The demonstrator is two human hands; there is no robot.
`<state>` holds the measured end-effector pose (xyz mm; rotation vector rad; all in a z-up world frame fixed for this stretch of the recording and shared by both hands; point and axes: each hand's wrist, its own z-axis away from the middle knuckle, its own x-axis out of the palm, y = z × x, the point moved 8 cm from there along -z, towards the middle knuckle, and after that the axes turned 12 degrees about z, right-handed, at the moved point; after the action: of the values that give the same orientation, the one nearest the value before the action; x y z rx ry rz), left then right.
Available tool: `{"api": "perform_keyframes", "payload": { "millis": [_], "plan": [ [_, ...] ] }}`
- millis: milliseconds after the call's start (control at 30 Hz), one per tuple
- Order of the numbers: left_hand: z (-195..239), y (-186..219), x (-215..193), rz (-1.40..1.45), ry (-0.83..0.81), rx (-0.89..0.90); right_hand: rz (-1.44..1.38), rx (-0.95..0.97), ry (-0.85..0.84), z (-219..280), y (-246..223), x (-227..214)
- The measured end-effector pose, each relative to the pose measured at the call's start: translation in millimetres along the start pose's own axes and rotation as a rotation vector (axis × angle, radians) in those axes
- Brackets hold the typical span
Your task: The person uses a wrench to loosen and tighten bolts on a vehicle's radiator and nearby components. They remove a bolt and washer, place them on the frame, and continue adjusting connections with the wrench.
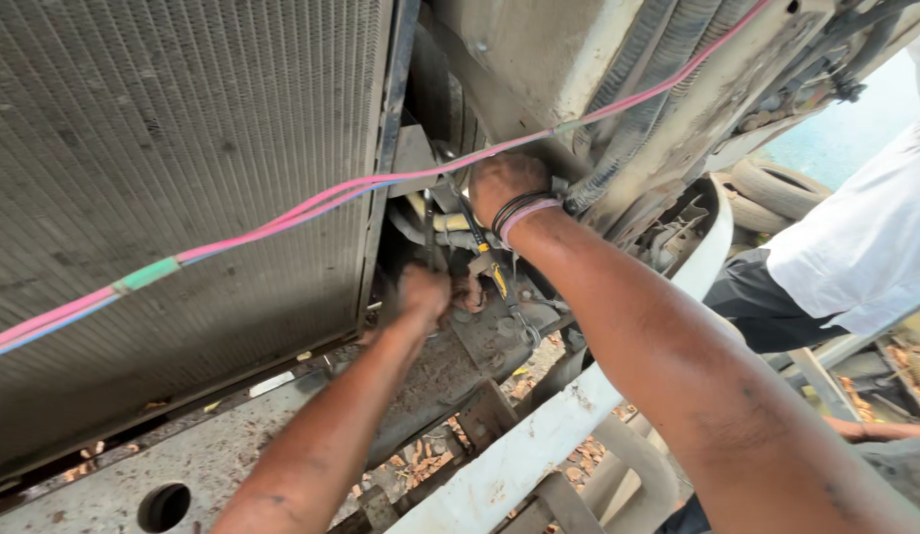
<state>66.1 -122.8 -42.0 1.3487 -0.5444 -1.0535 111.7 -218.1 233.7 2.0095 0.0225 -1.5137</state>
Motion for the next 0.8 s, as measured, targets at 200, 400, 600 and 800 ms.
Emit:
{"api": "perform_keyframes", "payload": {
  "millis": [200, 400, 600, 800],
  "plan": [
    [30.8, 16.6, -3.6, 0.250, 0.083, -0.031, -0.041, -0.066, 0.092, -7.4, -34.5, -6.5],
    [47.3, 30.6, 9.8, 0.765, -0.125, -0.084, 0.284, 0.047, -0.013, -27.2, -76.8, -12.1],
    [27.0, 25.4, -6.1, 0.478, -0.040, -0.041, 0.260, -0.038, 0.101, -41.9, -82.2, -8.8],
    [11.1, 7.1, 6.7, 0.369, -0.163, -0.088, 0.041, 0.002, 0.132, -17.8, -58.2, 13.5]
  ]
}}
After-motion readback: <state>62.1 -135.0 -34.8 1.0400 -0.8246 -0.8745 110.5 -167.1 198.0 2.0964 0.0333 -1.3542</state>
